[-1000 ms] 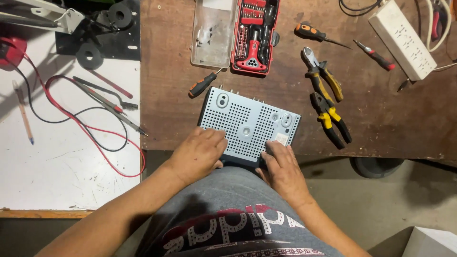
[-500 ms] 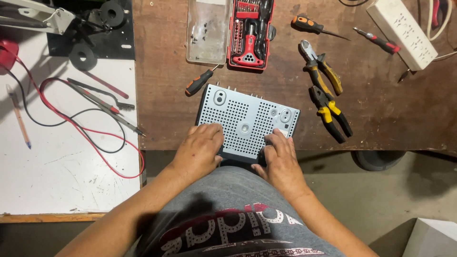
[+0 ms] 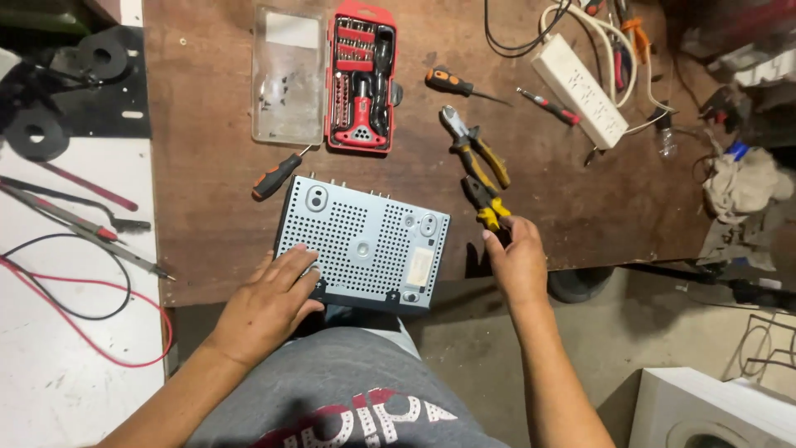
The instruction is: Disassembling the outer casing of an electronic device and inspecting the rear connection ports.
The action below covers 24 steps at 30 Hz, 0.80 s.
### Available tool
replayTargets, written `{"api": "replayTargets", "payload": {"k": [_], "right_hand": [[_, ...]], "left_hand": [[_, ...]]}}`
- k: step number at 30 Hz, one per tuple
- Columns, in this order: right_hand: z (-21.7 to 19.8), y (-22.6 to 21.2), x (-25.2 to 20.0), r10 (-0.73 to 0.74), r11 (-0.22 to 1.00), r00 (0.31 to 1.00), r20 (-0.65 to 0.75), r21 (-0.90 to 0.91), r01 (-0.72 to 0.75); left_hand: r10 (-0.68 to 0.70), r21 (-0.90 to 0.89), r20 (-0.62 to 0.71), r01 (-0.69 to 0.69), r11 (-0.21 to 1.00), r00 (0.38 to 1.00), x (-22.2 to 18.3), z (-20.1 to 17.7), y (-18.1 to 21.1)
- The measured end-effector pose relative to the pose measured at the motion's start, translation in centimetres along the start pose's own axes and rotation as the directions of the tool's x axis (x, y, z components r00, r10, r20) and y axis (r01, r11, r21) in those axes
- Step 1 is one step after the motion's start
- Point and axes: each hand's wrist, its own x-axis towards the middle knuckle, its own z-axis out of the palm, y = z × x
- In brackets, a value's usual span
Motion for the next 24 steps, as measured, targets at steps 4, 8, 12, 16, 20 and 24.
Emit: {"api": "replayTargets", "payload": {"k": [4,8,12,16,20,24], "right_hand": [[-2.4,-3.7,2.2,0.030,1.000,0.996,0.080,0.005,-0.030],[-3.4,-6.1,5.1,-0.038,0.999,0.995,0.091,0.015,0.037],[-4.6,-8.4,5.6,-0.097,0.994,0.985,0.140,0.072,0.087],[-5.2,-6.9,8.9,-0.198,0.963,0.976,0.090,0.202,0.177],[-6.5,-9.1,13.8,-0.067,0.973,0.979,0.191,0.229,0.022],[-2.1,-12.1,22.4,-0.472,0.870,0.879,0.060,0.194,0.454]], "left_hand": [[-0.068,0.024,-0.058,0.069,0.997,0.996,1.3,1.1,-0.5],[-0.187,0.045,-0.096,0.192,0.980,0.978,3.3,1.2,-0.4],[-0.301,0.034,-0.086,0.305,0.952,0.950,3.2,0.2,1.2],[-0.410,-0.039,-0.023,0.409,0.912,0.912,3.6,0.3,2.8],[-0.657,-0.080,-0.100,0.652,0.754,0.747,4.3,0.7,5.7],[-0.943,-0.348,0.065,0.893,0.286,0.327,8.0,-1.5,9.7]]}}
